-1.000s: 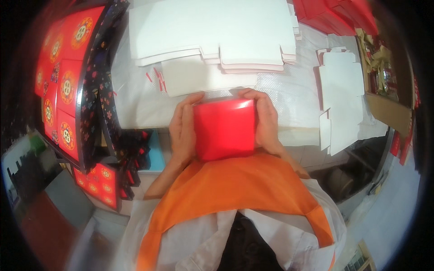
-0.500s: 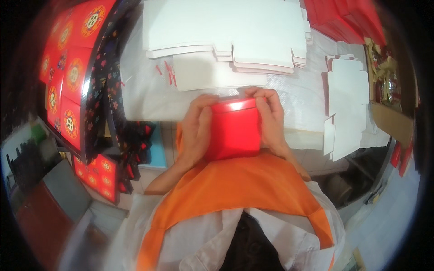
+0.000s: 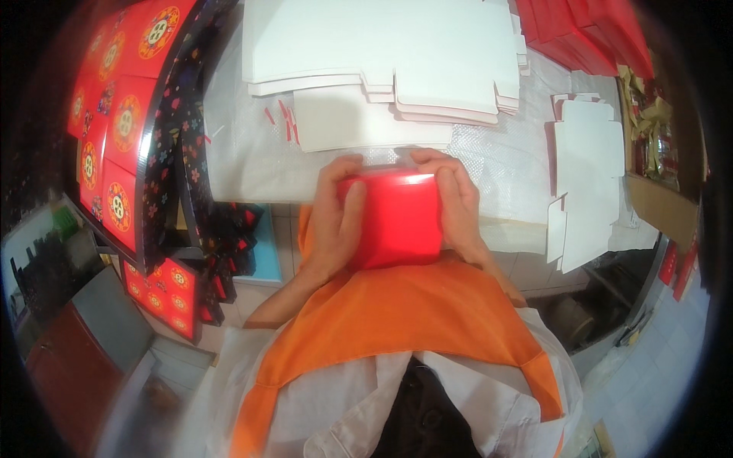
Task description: The person folds flat white cardboard pieces into small rectangular boxes, inserts a small packaged item into each, and places the finished boxes into a larger black tray with red decorative inserts. The process is repeated continuously.
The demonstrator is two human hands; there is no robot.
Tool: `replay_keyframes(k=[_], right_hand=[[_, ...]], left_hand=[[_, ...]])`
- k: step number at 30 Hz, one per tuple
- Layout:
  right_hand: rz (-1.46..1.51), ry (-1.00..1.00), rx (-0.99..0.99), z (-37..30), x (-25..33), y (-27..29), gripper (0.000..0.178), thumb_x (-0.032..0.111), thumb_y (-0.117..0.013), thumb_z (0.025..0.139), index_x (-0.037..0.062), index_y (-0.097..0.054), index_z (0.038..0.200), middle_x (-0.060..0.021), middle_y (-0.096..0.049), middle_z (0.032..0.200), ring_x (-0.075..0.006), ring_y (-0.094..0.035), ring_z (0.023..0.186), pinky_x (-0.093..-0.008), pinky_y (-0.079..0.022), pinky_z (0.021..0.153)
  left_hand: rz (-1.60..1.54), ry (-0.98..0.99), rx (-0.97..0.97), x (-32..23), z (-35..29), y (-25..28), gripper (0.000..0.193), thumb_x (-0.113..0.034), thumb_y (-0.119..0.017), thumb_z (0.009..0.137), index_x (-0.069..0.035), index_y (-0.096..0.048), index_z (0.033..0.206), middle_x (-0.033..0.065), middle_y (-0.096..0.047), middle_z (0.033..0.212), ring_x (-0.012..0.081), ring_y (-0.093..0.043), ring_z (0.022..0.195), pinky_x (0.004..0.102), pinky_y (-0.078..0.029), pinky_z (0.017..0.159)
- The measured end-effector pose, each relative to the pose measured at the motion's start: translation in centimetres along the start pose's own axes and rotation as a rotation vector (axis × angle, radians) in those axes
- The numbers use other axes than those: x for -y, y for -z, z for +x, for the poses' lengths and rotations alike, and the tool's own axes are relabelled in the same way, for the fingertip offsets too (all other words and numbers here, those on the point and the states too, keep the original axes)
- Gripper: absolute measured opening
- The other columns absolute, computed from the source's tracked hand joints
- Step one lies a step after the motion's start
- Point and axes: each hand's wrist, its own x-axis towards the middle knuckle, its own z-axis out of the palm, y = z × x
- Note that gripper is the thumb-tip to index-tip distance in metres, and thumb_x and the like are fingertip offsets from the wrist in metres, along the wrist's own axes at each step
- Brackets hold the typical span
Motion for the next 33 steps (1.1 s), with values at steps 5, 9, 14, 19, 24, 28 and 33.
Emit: replay_keyframes(k=[5, 9, 14, 19, 24, 28, 33], right_hand=[[-0.007, -0.058, -0.016, -0.5, -0.1, 0.4, 0.023, 0.012, -0.036, 0.093, -0.0008, -0.054, 0.091, -0.0124, -0.053, 0.112, -0.0172, -0.049, 0.102, -0.0283, -0.038, 0.089], [-0.133, 0.076, -0.039, -0.6, -0.6, 0.5, 0.017, 0.008, -0.040, 0.091, 0.0009, -0.055, 0.089, -0.0127, -0.053, 0.112, -0.0187, -0.048, 0.104, -0.0299, -0.037, 0.091], [-0.166, 0.075, -0.139, -0.6, -0.3, 1.8, 0.007, 0.005, -0.046, 0.089, 0.0039, -0.052, 0.088, -0.0122, -0.051, 0.115, -0.0209, -0.050, 0.102, -0.0316, -0.039, 0.089], [0.321, 0.083, -0.169, 3.7, 4.7, 0.0, 0.019, 0.022, -0.044, 0.092, 0.0038, -0.050, 0.091, -0.0088, -0.053, 0.103, -0.0156, -0.055, 0.084, -0.0285, -0.050, 0.071], [0.341, 0.149, 0.118, 7.0, 6.7, -2.9, 0.017, 0.021, -0.044, 0.093, 0.0056, -0.047, 0.085, -0.0122, -0.050, 0.113, -0.0203, -0.057, 0.088, -0.0316, -0.052, 0.071], [0.450, 0.243, 0.306, 8.6, 8.9, -6.9, 0.018, 0.024, -0.043, 0.093, 0.0061, -0.047, 0.092, -0.0138, -0.048, 0.117, -0.0239, -0.055, 0.097, -0.0340, -0.050, 0.078], [0.302, 0.402, 0.394, 12.3, 9.8, -10.9, 0.031, 0.027, -0.043, 0.093, 0.0024, -0.043, 0.112, -0.0149, -0.043, 0.124, -0.0244, -0.047, 0.110, -0.0363, -0.044, 0.085]], left_hand=[[-0.086, -0.055, 0.086, 1.1, 0.0, 0.4, 0.007, -0.003, -0.046, 0.088, -0.002, -0.050, 0.094, 0.0103, -0.053, 0.109, 0.0179, -0.049, 0.101, 0.0277, -0.035, 0.091], [-0.170, -0.028, 0.116, 1.8, -0.3, 0.8, 0.009, 0.000, -0.046, 0.087, -0.001, -0.049, 0.095, 0.0113, -0.051, 0.114, 0.0179, -0.047, 0.105, 0.0285, -0.035, 0.092], [-0.547, 0.115, 0.008, 1.3, -0.8, 1.1, 0.041, -0.009, -0.049, 0.086, -0.003, -0.038, 0.125, 0.0110, -0.036, 0.134, 0.0201, -0.033, 0.124, 0.0325, -0.026, 0.102], [-0.643, 0.295, 0.864, -0.5, 1.2, 3.0, 0.101, -0.056, -0.068, 0.067, -0.001, -0.020, 0.137, 0.0112, -0.026, 0.140, 0.0206, -0.022, 0.129, 0.0350, -0.021, 0.105], [-0.601, 0.216, 0.911, -2.2, 1.2, 3.2, 0.110, -0.058, -0.069, 0.063, -0.001, -0.013, 0.138, 0.0115, -0.021, 0.141, 0.0214, -0.019, 0.130, 0.0356, -0.017, 0.105], [-0.596, 0.130, 0.696, -5.2, 1.0, 5.3, 0.117, -0.060, -0.069, 0.059, -0.001, -0.007, 0.139, 0.0118, -0.017, 0.142, 0.0221, -0.017, 0.130, 0.0360, -0.015, 0.105], [-0.171, -0.104, 0.152, -10.3, 3.3, 16.7, 0.118, -0.051, -0.073, 0.054, -0.003, -0.006, 0.139, 0.0139, -0.012, 0.144, 0.0250, -0.012, 0.133, 0.0381, -0.011, 0.106]])
